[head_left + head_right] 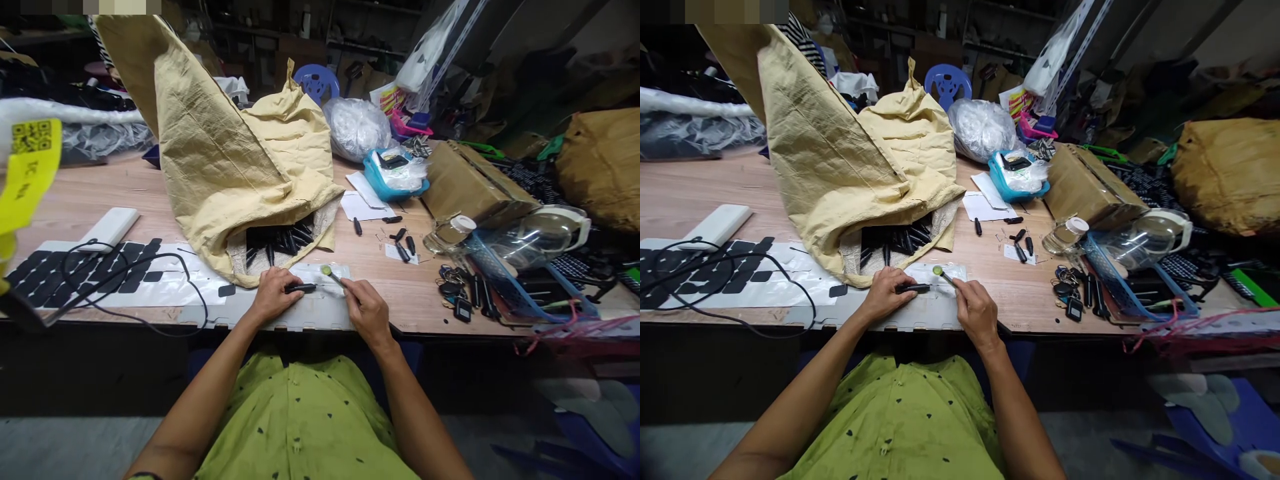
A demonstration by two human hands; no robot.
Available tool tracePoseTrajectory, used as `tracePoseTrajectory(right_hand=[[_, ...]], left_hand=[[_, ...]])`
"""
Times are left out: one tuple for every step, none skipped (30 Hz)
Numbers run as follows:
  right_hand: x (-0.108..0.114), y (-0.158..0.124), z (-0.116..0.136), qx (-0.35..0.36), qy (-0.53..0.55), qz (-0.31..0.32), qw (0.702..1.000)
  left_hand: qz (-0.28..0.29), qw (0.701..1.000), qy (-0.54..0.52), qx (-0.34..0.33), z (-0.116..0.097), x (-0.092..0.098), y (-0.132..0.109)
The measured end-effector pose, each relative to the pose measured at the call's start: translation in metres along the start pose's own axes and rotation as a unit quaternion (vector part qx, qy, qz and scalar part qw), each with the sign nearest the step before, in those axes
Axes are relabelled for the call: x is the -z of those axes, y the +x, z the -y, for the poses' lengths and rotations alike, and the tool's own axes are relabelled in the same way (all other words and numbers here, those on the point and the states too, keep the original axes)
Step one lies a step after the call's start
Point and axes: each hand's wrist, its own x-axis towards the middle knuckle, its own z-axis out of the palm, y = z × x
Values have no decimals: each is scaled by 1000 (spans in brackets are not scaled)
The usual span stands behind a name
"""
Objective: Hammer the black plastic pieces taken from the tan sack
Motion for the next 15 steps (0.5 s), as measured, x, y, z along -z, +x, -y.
tracePoseTrajectory(right_hand=[[-2,4,-5,-11,-24,-9,1000],[-5,7,-11,-21,-49,-15,998],[-8,10,-16,-28,-73,-19,997],[-11,12,-20,-33,-94,-21,995],[-14,13,-24,-35,-111,-23,993],[-17,13,-28,-36,-123,-25,991],[-20,13,-30,-38,-132,-27,990],[-23,12,-32,-40,-138,-29,989],[-25,11,-33,-42,-141,-30,989],[-26,10,-33,-45,-143,-30,988],[-27,9,-33,-48,-144,-29,988],[-28,8,-32,-49,-146,-27,988],[-28,8,-31,-49,-148,-25,987],[-28,8,-30,-49,-150,-23,987],[-28,8,-29,-49,-154,-22,987]], left_hand=[[-2,1000,5,-2,0,0,0],[-5,1000,10,-6,0,0,-1],[-6,1000,15,-11,0,0,-1],[-7,1000,18,-15,0,0,-2],[-6,1000,20,-19,0,0,-2],[-5,1000,20,-21,1,-1,-2],[-4,1000,20,-22,2,-1,-3],[-3,1000,18,-24,2,-1,-3],[-3,1000,15,-27,3,-1,-3],[-4,999,8,-35,4,0,-3],[-4,999,-2,-48,5,1,-3],[1,998,-16,-68,6,3,-4],[12,995,-32,-90,7,6,-6],[29,992,-48,-114,7,9,-9],[52,987,-60,-139,6,12,-13]])
